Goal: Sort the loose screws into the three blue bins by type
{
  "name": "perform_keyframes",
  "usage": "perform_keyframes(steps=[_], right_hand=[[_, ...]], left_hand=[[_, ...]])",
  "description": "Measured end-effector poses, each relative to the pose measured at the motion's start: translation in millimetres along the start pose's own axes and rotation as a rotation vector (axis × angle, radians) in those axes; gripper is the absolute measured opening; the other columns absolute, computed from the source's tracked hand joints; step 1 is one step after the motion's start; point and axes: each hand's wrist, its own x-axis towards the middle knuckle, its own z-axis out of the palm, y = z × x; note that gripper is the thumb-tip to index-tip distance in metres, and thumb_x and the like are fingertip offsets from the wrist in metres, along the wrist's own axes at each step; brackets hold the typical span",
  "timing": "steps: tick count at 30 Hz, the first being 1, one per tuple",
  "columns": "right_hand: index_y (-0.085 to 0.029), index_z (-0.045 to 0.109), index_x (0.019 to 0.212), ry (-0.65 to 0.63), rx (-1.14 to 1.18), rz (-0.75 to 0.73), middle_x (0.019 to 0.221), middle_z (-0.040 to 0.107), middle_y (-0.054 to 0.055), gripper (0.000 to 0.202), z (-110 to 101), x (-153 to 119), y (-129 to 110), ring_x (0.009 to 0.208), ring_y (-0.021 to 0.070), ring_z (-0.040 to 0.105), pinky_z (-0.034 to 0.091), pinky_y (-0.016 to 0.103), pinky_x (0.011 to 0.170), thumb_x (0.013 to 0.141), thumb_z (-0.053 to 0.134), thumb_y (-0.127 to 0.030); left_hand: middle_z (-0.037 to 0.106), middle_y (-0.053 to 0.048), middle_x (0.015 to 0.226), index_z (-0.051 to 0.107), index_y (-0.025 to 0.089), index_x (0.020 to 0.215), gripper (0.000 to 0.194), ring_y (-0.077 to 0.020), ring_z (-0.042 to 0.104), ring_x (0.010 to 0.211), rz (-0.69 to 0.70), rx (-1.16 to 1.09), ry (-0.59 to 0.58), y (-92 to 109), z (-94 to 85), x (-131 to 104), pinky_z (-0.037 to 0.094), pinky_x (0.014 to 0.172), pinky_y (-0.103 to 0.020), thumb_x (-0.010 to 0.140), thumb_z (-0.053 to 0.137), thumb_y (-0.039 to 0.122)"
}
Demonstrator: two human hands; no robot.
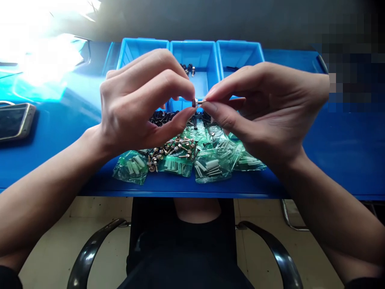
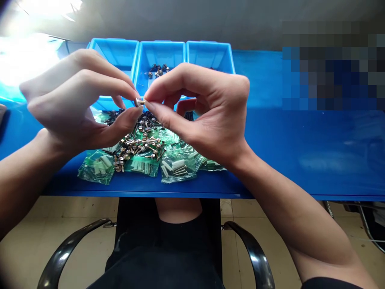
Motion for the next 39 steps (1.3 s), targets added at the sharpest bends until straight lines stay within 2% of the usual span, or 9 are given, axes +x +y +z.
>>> perform_keyframes(steps=[4, 7, 12, 15, 19, 25, 30, 34, 39], right_hand=[[-0.020, 0.081, 0.096, 0.063, 0.025, -0.019, 0.095, 0.081, 0.003, 0.009, -3.9, 1.8, -3.2, 0.081, 0.0168, 0.071, 0.060, 0.029, 0.062, 0.094, 0.089, -0.025], [-0.021, 0.079, 0.096, -0.031, -0.017, 0.002, 0.095, 0.080, 0.001, 0.003, -10.0, 5.9, -3.4, 0.083, 0.0172, 0.072, 0.055, 0.031, 0.060, 0.097, 0.082, -0.022], [-0.023, 0.083, 0.107, -0.685, -0.104, -0.189, 0.107, 0.078, 0.006, 0.014, -20.5, 12.2, 7.2, 0.078, 0.0154, 0.067, 0.055, 0.034, 0.064, 0.095, 0.080, -0.017], [-0.023, 0.083, 0.112, -0.847, -0.266, -0.201, 0.126, 0.069, 0.010, 0.013, -22.4, 10.9, 13.1, 0.090, 0.0170, 0.065, 0.054, 0.034, 0.072, 0.100, 0.078, -0.020], [-0.020, 0.082, 0.105, -0.817, -0.345, -0.224, 0.128, 0.064, 0.012, 0.009, -21.0, 7.5, 15.5, 0.089, 0.0168, 0.060, 0.049, 0.033, 0.071, 0.102, 0.073, -0.019], [-0.018, 0.079, 0.105, -0.776, -0.486, -0.368, 0.113, 0.074, 0.009, 0.015, -20.4, 6.9, 15.0, 0.082, 0.0156, 0.064, 0.047, 0.031, 0.064, 0.106, 0.064, -0.016], [-0.017, 0.079, 0.105, -0.727, -0.465, -0.393, 0.103, 0.079, 0.006, 0.019, -21.2, 8.7, 17.1, 0.089, 0.0177, 0.074, 0.055, 0.031, 0.070, 0.109, 0.060, -0.015], [-0.017, 0.078, 0.108, -0.586, -0.374, -0.343, 0.102, 0.081, 0.005, 0.017, -20.2, 10.5, 15.0, 0.086, 0.0163, 0.075, 0.060, 0.033, 0.073, 0.106, 0.062, -0.012], [-0.024, 0.080, 0.099, -0.271, -0.221, -0.147, 0.104, 0.080, 0.003, 0.012, -14.2, 8.8, 2.2, 0.089, 0.0176, 0.075, 0.063, 0.034, 0.071, 0.103, 0.072, -0.017]], left_hand=[[0.073, -0.002, 0.107, 0.066, 0.018, 0.113, 0.010, -0.0117, 0.070, 0.092, -0.065, 0.018, 0.005, 0.7, -1.8, -1.3, 0.058, 0.074, -0.026, 0.106, 0.069, 0.025], [0.070, -0.002, 0.103, 0.066, 0.020, 0.113, 0.012, -0.0120, 0.070, 0.093, -0.168, 0.147, 0.039, -4.3, 0.0, -3.6, 0.056, 0.070, -0.025, 0.111, 0.063, 0.031], [0.067, -0.006, 0.119, 0.067, 0.023, 0.123, 0.038, -0.0201, 0.065, 0.111, -0.219, 0.366, -0.076, -29.8, 8.7, -13.9, 0.060, 0.087, -0.034, 0.111, 0.060, 0.058], [0.067, -0.007, 0.123, 0.069, 0.022, 0.123, 0.037, -0.0233, 0.063, 0.115, -0.287, 0.377, -0.117, -37.2, 12.9, -17.9, 0.059, 0.083, -0.036, 0.108, 0.065, 0.056], [0.071, -0.009, 0.119, 0.073, 0.021, 0.117, 0.026, -0.0255, 0.065, 0.112, -0.334, 0.321, -0.114, -26.7, 14.5, -14.7, 0.051, 0.062, -0.034, 0.105, 0.066, 0.043], [0.073, -0.009, 0.113, 0.073, 0.022, 0.111, 0.017, -0.0263, 0.068, 0.107, -0.323, 0.261, -0.052, -13.0, 13.0, -7.9, 0.051, 0.066, -0.035, 0.106, 0.065, 0.036], [0.074, -0.009, 0.112, 0.073, 0.021, 0.111, 0.018, -0.0263, 0.069, 0.106, -0.310, 0.280, -0.055, -12.6, 10.6, -6.1, 0.052, 0.064, -0.035, 0.105, 0.061, 0.033], [0.074, -0.009, 0.109, 0.073, 0.020, 0.109, 0.021, -0.0241, 0.071, 0.098, -0.280, 0.277, -0.068, -12.1, 6.9, -3.5, 0.055, 0.069, -0.036, 0.106, 0.058, 0.034], [0.075, -0.004, 0.106, 0.071, 0.022, 0.110, 0.025, -0.0205, 0.072, 0.094, -0.167, 0.204, -0.017, -7.4, 4.2, -1.1, 0.060, 0.080, -0.038, 0.110, 0.054, 0.041]])
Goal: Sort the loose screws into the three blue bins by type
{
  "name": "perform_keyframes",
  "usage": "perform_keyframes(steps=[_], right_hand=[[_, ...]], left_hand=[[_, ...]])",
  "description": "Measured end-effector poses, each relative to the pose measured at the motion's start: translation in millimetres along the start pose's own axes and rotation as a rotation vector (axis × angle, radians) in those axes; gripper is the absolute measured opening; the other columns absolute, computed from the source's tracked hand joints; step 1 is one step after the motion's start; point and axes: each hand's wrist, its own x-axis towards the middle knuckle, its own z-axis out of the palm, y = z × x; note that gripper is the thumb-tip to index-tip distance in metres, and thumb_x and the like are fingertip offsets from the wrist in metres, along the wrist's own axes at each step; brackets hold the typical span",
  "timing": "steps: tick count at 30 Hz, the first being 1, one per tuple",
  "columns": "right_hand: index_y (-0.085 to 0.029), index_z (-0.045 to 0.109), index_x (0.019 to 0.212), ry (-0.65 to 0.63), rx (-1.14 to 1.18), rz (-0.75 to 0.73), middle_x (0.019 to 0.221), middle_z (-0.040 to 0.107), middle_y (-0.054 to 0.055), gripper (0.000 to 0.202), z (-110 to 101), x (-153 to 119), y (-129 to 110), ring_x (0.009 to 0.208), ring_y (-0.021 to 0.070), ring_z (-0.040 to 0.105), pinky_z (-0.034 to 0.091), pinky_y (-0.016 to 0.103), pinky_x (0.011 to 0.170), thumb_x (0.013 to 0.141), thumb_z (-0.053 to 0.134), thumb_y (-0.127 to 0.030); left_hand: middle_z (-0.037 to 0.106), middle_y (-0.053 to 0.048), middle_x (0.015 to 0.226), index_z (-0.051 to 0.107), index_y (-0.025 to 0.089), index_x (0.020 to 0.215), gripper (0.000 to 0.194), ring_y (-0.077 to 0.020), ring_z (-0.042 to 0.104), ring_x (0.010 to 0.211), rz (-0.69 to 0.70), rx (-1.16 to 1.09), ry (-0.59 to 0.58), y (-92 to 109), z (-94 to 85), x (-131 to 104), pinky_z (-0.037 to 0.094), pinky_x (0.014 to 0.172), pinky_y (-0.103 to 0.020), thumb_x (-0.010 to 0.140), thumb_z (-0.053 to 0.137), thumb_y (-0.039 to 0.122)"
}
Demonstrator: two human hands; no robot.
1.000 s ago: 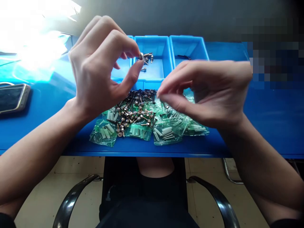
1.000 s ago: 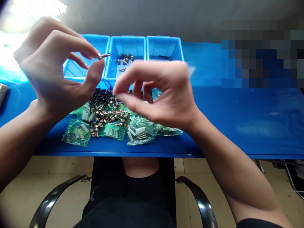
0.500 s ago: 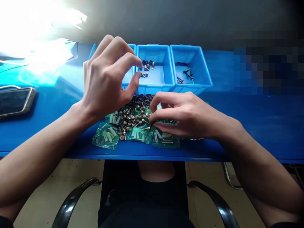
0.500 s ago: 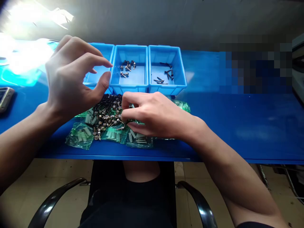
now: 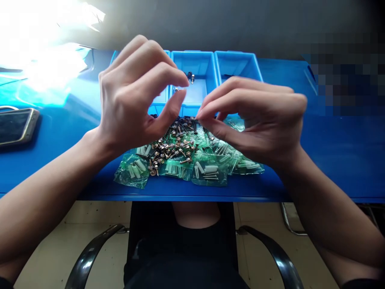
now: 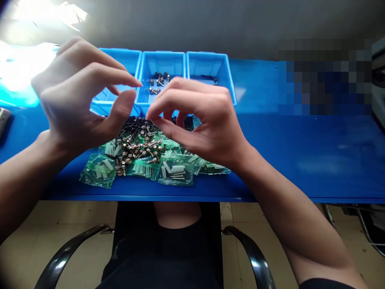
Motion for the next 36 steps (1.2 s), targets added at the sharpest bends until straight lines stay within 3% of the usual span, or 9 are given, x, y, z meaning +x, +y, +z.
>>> perform_keyframes(steps=[2, 5, 8, 12, 17, 23, 29, 36], right_hand=[[-0.025, 0.079, 0.096, 0.150, 0.133, 0.098, 0.102, 0.079, 0.002, 0.010, 2.6, 0.5, -6.9, 0.090, 0.0183, 0.075, 0.065, 0.034, 0.072, 0.100, 0.076, -0.016], [-0.022, 0.079, 0.096, 0.256, 0.290, 0.177, 0.094, 0.079, 0.001, 0.015, 4.9, 2.2, -14.4, 0.085, 0.0182, 0.077, 0.069, 0.035, 0.078, 0.092, 0.083, -0.008], [-0.022, 0.078, 0.093, 0.212, 0.295, 0.235, 0.092, 0.079, 0.000, 0.027, 3.6, 4.0, -17.4, 0.083, 0.0188, 0.079, 0.071, 0.035, 0.080, 0.082, 0.089, 0.000], [-0.026, 0.075, 0.093, 0.161, 0.196, 0.239, 0.096, 0.080, -0.002, 0.026, 1.4, 3.6, -16.9, 0.085, 0.0162, 0.077, 0.071, 0.035, 0.083, 0.089, 0.081, -0.001], [-0.028, 0.075, 0.093, 0.127, 0.183, 0.211, 0.097, 0.081, -0.003, 0.025, 2.3, 1.9, -14.4, 0.091, 0.0170, 0.077, 0.072, 0.038, 0.086, 0.091, 0.079, -0.003], [-0.025, 0.076, 0.094, 0.094, 0.235, 0.213, 0.100, 0.082, -0.001, 0.024, 3.3, 2.2, -11.7, 0.092, 0.0171, 0.078, 0.071, 0.036, 0.088, 0.092, 0.078, -0.001], [-0.025, 0.079, 0.094, 0.185, 0.280, 0.212, 0.097, 0.081, 0.000, 0.022, 9.9, -1.4, -8.0, 0.090, 0.0197, 0.078, 0.071, 0.039, 0.088, 0.092, 0.076, -0.003], [-0.027, 0.077, 0.097, 0.131, 0.206, 0.208, 0.101, 0.081, 0.001, 0.021, 7.7, -1.3, -11.8, 0.094, 0.0200, 0.078, 0.072, 0.041, 0.090, 0.096, 0.076, -0.006]], left_hand=[[0.076, -0.004, 0.105, 0.071, 0.024, 0.114, 0.025, -0.0224, 0.073, 0.096, 0.079, -0.071, 0.013, 4.3, -0.5, -0.2, 0.060, 0.079, -0.039, 0.110, 0.057, 0.044], [0.077, -0.005, 0.104, 0.070, 0.024, 0.119, 0.026, -0.0244, 0.074, 0.095, 0.119, -0.159, -0.002, 11.1, -0.7, -0.3, 0.060, 0.073, -0.039, 0.110, 0.060, 0.046], [0.077, -0.006, 0.101, 0.069, 0.022, 0.117, 0.020, -0.0229, 0.074, 0.090, 0.121, -0.214, 0.016, 15.8, -1.3, -0.1, 0.061, 0.075, -0.040, 0.108, 0.067, 0.040], [0.077, -0.005, 0.101, 0.070, 0.024, 0.116, 0.012, -0.0212, 0.073, 0.091, 0.066, -0.227, -0.002, 17.5, -3.2, -0.3, 0.061, 0.081, -0.040, 0.107, 0.070, 0.032], [0.077, -0.004, 0.098, 0.072, 0.023, 0.113, 0.009, -0.0218, 0.075, 0.086, 0.136, -0.206, 0.024, 15.8, -6.6, 0.3, 0.060, 0.076, -0.039, 0.107, 0.070, 0.029], [0.077, 0.001, 0.095, 0.075, 0.028, 0.106, 0.011, -0.0191, 0.077, 0.086, 0.114, -0.152, -0.027, 15.7, -11.4, 0.9, 0.061, 0.074, -0.036, 0.110, 0.067, 0.034], [0.078, -0.006, 0.097, 0.074, 0.023, 0.115, 0.013, -0.0218, 0.073, 0.085, 0.171, -0.215, 0.036, 12.5, -5.6, 0.5, 0.060, 0.074, -0.040, 0.107, 0.065, 0.029], [0.076, -0.002, 0.097, 0.072, 0.028, 0.116, 0.018, -0.0206, 0.074, 0.083, 0.129, -0.262, 0.016, 12.8, -6.8, 1.8, 0.062, 0.075, -0.041, 0.099, 0.065, 0.027]])
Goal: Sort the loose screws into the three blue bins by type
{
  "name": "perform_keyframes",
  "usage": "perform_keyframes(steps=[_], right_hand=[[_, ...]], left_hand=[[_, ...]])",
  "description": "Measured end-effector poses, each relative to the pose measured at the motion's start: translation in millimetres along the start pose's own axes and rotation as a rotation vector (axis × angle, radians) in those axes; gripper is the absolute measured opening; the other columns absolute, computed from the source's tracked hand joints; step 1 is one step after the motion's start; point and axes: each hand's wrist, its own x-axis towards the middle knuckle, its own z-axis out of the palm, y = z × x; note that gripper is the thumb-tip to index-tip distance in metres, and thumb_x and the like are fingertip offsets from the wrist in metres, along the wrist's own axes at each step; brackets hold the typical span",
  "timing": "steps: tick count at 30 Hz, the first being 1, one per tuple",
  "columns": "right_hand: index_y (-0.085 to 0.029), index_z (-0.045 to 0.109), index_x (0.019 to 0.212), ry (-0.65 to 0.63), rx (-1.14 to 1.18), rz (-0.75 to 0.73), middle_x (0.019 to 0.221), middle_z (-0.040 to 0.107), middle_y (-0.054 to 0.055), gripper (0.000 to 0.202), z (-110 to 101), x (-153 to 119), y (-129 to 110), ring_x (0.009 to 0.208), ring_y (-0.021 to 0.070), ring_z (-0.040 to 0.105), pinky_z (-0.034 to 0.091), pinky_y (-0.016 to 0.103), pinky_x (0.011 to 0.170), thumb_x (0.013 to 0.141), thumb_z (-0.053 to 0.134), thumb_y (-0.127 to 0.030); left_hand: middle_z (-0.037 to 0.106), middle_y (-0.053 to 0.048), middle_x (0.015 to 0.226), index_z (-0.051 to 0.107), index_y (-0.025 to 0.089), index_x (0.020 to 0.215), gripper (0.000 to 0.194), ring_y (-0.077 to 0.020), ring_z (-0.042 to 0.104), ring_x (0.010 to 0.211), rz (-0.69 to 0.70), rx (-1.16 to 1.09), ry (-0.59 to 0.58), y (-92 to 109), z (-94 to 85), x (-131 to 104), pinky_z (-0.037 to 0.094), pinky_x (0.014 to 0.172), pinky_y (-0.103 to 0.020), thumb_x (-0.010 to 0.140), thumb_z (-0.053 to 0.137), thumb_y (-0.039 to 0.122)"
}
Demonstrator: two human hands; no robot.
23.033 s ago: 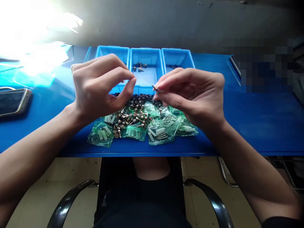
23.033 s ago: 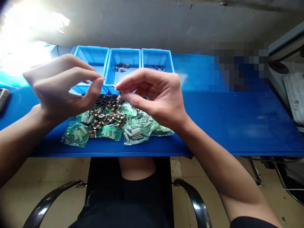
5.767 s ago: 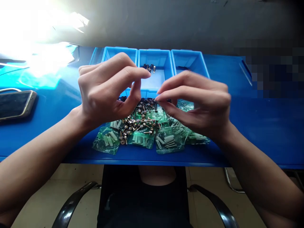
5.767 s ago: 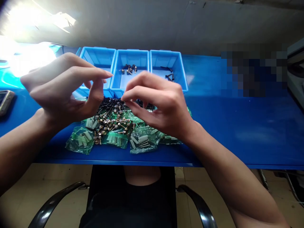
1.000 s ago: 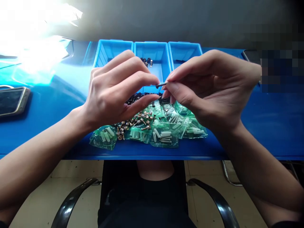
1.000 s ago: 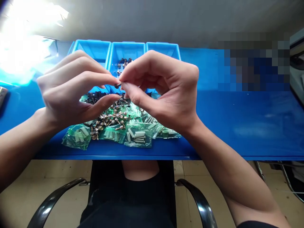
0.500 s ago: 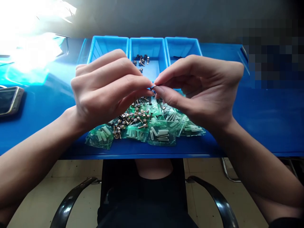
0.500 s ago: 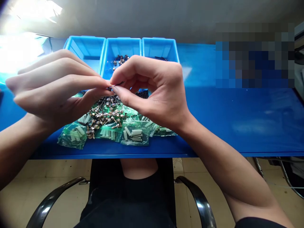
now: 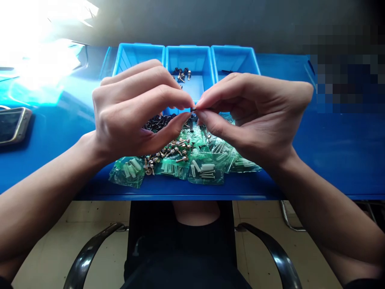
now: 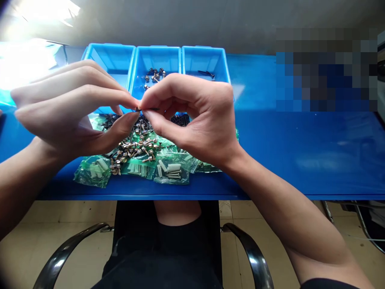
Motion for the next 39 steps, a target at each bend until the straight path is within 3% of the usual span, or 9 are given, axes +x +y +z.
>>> perform_keyframes(steps=[6, 17, 23, 26, 32, 35, 39], right_hand=[[-0.025, 0.077, 0.097, 0.011, -0.001, -0.021, 0.101, 0.081, 0.000, 0.018, -1.9, 0.1, 0.4, 0.095, 0.0181, 0.077, 0.071, 0.038, 0.089, 0.095, 0.079, -0.007], [-0.026, 0.080, 0.096, 0.096, 0.056, -0.040, 0.098, 0.081, 0.001, 0.020, -1.7, 0.6, 1.3, 0.090, 0.0203, 0.076, 0.073, 0.041, 0.086, 0.092, 0.080, -0.007], [-0.029, 0.079, 0.091, 0.045, -0.011, 0.024, 0.101, 0.083, 0.003, 0.021, -5.6, 2.6, -3.3, 0.093, 0.0261, 0.078, 0.072, 0.044, 0.089, 0.090, 0.080, -0.007], [-0.029, 0.081, 0.092, 0.161, 0.016, -0.048, 0.096, 0.082, 0.003, 0.021, -5.2, 3.8, -0.1, 0.087, 0.0248, 0.077, 0.072, 0.043, 0.082, 0.090, 0.080, -0.008], [-0.027, 0.083, 0.084, 0.595, -0.088, -0.145, 0.078, 0.077, 0.003, 0.016, -19.1, 21.2, 27.2, 0.065, 0.0185, 0.072, 0.056, 0.036, 0.056, 0.089, 0.086, -0.012], [-0.025, 0.083, 0.082, 0.665, -0.148, -0.148, 0.074, 0.077, 0.002, 0.017, -29.6, 28.3, 46.0, 0.059, 0.0169, 0.069, 0.051, 0.034, 0.050, 0.085, 0.088, -0.009], [-0.025, 0.084, 0.092, 0.591, -0.206, -0.058, 0.088, 0.081, 0.002, 0.016, -35.6, 27.7, 54.4, 0.076, 0.0203, 0.075, 0.059, 0.038, 0.065, 0.090, 0.083, -0.010]], left_hand=[[0.076, -0.004, 0.095, 0.073, 0.024, 0.113, 0.019, -0.0205, 0.070, 0.078, -0.018, -0.042, 0.012, -0.8, -0.6, -0.1, 0.058, 0.069, -0.042, 0.095, 0.073, 0.030], [0.074, -0.002, 0.096, 0.073, 0.028, 0.118, 0.024, -0.0177, 0.065, 0.073, 0.002, -0.087, 0.044, -6.9, -2.3, 0.5, 0.053, 0.065, -0.037, 0.095, 0.076, 0.024], [0.075, -0.003, 0.094, 0.072, 0.026, 0.113, 0.019, -0.0175, 0.067, 0.074, -0.021, -0.045, 0.042, -4.9, -1.7, 1.3, 0.057, 0.067, -0.037, 0.095, 0.075, 0.022], [0.076, -0.001, 0.096, 0.072, 0.027, 0.115, 0.017, -0.0159, 0.070, 0.076, -0.040, 0.013, 0.077, -5.8, 0.1, 1.1, 0.060, 0.068, -0.033, 0.099, 0.069, 0.022], [0.076, -0.003, 0.093, 0.071, 0.022, 0.113, 0.018, -0.0153, 0.072, 0.076, 0.008, 0.131, 0.137, -11.1, 2.5, 0.1, 0.059, 0.068, -0.029, 0.097, 0.065, 0.014], [0.076, -0.002, 0.093, 0.070, 0.024, 0.115, 0.023, -0.0162, 0.073, 0.078, 0.010, 0.169, 0.122, -10.9, 1.8, -0.6, 0.059, 0.068, -0.029, 0.097, 0.065, 0.011], [0.078, -0.006, 0.093, 0.072, 0.018, 0.115, 0.024, -0.0174, 0.073, 0.078, 0.054, 0.160, 0.076, -10.9, 0.7, -1.3, 0.057, 0.063, -0.030, 0.094, 0.068, 0.007]])
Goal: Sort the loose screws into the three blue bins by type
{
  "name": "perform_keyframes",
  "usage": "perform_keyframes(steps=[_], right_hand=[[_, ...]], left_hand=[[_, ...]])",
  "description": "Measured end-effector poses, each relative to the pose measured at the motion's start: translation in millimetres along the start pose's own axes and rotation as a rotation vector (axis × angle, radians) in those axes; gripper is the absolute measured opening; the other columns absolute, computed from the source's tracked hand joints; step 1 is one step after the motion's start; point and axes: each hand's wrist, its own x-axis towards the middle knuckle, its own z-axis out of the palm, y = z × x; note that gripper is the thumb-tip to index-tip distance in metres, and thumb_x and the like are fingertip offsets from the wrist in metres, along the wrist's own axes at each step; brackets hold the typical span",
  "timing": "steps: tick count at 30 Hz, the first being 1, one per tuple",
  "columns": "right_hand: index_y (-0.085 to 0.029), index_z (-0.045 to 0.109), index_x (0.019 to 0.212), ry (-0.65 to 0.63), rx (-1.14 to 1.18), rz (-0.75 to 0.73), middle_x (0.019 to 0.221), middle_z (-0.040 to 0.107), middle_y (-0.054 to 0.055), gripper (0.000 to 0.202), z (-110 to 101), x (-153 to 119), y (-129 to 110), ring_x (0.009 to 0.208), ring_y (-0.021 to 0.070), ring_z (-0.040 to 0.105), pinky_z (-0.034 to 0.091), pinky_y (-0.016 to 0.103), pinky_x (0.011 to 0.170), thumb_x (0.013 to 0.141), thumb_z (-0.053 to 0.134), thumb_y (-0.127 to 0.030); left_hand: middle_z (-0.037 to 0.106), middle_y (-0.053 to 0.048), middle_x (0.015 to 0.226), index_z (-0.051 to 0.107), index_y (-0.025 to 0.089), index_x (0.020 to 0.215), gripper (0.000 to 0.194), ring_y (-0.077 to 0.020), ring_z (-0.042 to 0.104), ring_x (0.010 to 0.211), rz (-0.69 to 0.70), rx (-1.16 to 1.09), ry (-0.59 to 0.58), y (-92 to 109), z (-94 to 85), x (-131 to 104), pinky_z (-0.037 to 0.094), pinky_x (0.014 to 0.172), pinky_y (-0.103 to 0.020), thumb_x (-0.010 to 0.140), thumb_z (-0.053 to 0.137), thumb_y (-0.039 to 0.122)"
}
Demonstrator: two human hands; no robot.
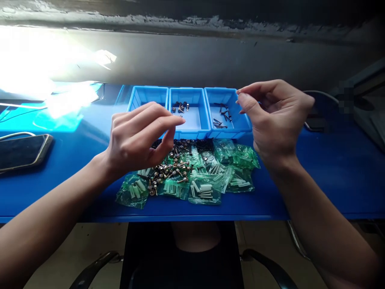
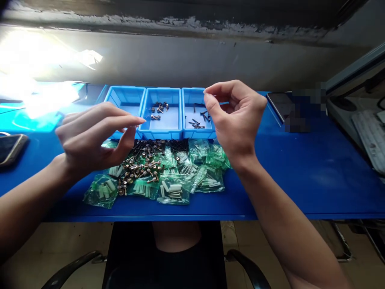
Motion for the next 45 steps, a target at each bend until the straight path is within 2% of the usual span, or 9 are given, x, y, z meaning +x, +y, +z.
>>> perform_keyframes(steps=[4, 9, 11, 20, 24, 29, 35, 41, 45], right_hand=[[-0.025, 0.084, 0.098, -0.079, -0.054, -0.119, 0.091, 0.081, 0.003, 0.014, -4.4, -3.2, -10.9, 0.078, 0.0202, 0.075, 0.059, 0.039, 0.067, 0.096, 0.078, -0.012], [-0.027, 0.081, 0.099, -0.515, -0.123, -0.471, 0.083, 0.080, -0.003, 0.016, -13.5, -7.0, -25.8, 0.063, 0.0137, 0.069, 0.054, 0.033, 0.056, 0.094, 0.078, -0.012], [-0.027, 0.079, 0.101, -0.612, -0.216, -0.602, 0.083, 0.080, -0.004, 0.016, -18.5, -7.2, -27.9, 0.062, 0.0131, 0.069, 0.053, 0.032, 0.056, 0.099, 0.074, -0.012], [-0.018, 0.079, 0.113, -0.982, -0.462, -0.701, 0.102, 0.084, 0.005, 0.016, -18.8, -10.2, -22.8, 0.076, 0.0170, 0.076, 0.048, 0.031, 0.054, 0.106, 0.065, -0.013], [-0.016, 0.080, 0.108, -0.953, -0.523, -0.723, 0.104, 0.083, 0.007, 0.018, -14.5, -13.7, -26.8, 0.075, 0.0170, 0.074, 0.044, 0.031, 0.054, 0.107, 0.062, -0.013], [-0.015, 0.079, 0.119, -0.974, -0.593, -0.717, 0.106, 0.083, 0.007, 0.023, -13.9, -17.0, -28.4, 0.072, 0.0173, 0.071, 0.039, 0.033, 0.051, 0.109, 0.059, -0.015], [-0.013, 0.080, 0.114, -0.976, -0.534, -0.701, 0.096, 0.081, 0.006, 0.022, -11.1, -18.1, -24.9, 0.072, 0.0177, 0.071, 0.042, 0.033, 0.053, 0.109, 0.058, -0.013], [-0.015, 0.079, 0.117, -0.806, -0.340, -0.652, 0.104, 0.081, 0.007, 0.018, -9.7, -20.5, -27.2, 0.080, 0.0174, 0.074, 0.050, 0.032, 0.058, 0.105, 0.066, -0.010], [-0.025, 0.080, 0.114, -0.717, -0.219, -0.453, 0.107, 0.082, 0.004, 0.021, -5.2, -26.3, -35.3, 0.082, 0.0168, 0.074, 0.060, 0.034, 0.069, 0.107, 0.064, -0.013]], left_hand=[[0.078, -0.006, 0.090, 0.074, 0.015, 0.115, 0.026, -0.0178, 0.074, 0.076, 0.094, 0.019, 0.003, -1.7, 0.2, 0.0, 0.055, 0.056, -0.031, 0.091, 0.069, 0.007], [0.079, -0.005, 0.092, 0.074, 0.019, 0.113, 0.025, -0.0196, 0.073, 0.075, 0.025, 0.056, -0.025, -0.9, 0.0, -0.5, 0.054, 0.054, -0.035, 0.092, 0.068, 0.008], [0.079, -0.006, 0.090, 0.074, 0.018, 0.111, 0.023, -0.0203, 0.073, 0.075, 0.005, 0.057, -0.016, -0.7, 0.2, -0.9, 0.053, 0.053, -0.036, 0.091, 0.068, 0.007], [0.078, -0.006, 0.088, 0.073, 0.017, 0.108, 0.019, -0.0199, 0.074, 0.073, 0.004, 0.073, 0.009, -0.7, 2.2, -2.2, 0.053, 0.052, -0.036, 0.093, 0.067, 0.008], [0.078, -0.003, 0.088, 0.073, 0.021, 0.108, 0.019, -0.0189, 0.074, 0.073, -0.002, 0.094, 0.023, 0.0, 2.5, -2.1, 0.053, 0.051, -0.034, 0.095, 0.064, 0.011], [0.077, -0.001, 0.088, 0.073, 0.024, 0.108, 0.020, -0.0177, 0.074, 0.072, -0.001, 0.112, 0.030, 1.0, 3.3, -2.1, 0.053, 0.051, -0.033, 0.096, 0.063, 0.011], [0.079, -0.003, 0.090, 0.073, 0.020, 0.107, 0.018, -0.0186, 0.074, 0.073, -0.017, 0.085, 0.008, 1.6, 2.6, -3.4, 0.053, 0.052, -0.034, 0.095, 0.065, 0.009], [0.078, -0.003, 0.089, 0.074, 0.017, 0.105, 0.014, -0.0150, 0.073, 0.074, 0.042, 0.109, -0.008, -0.3, 1.1, -1.3, 0.052, 0.055, -0.029, 0.095, 0.066, 0.011], [0.079, -0.003, 0.091, 0.075, 0.017, 0.107, 0.015, -0.0156, 0.074, 0.076, 0.057, 0.081, 0.001, -0.6, 4.0, -1.4, 0.054, 0.057, -0.028, 0.095, 0.067, 0.012]])
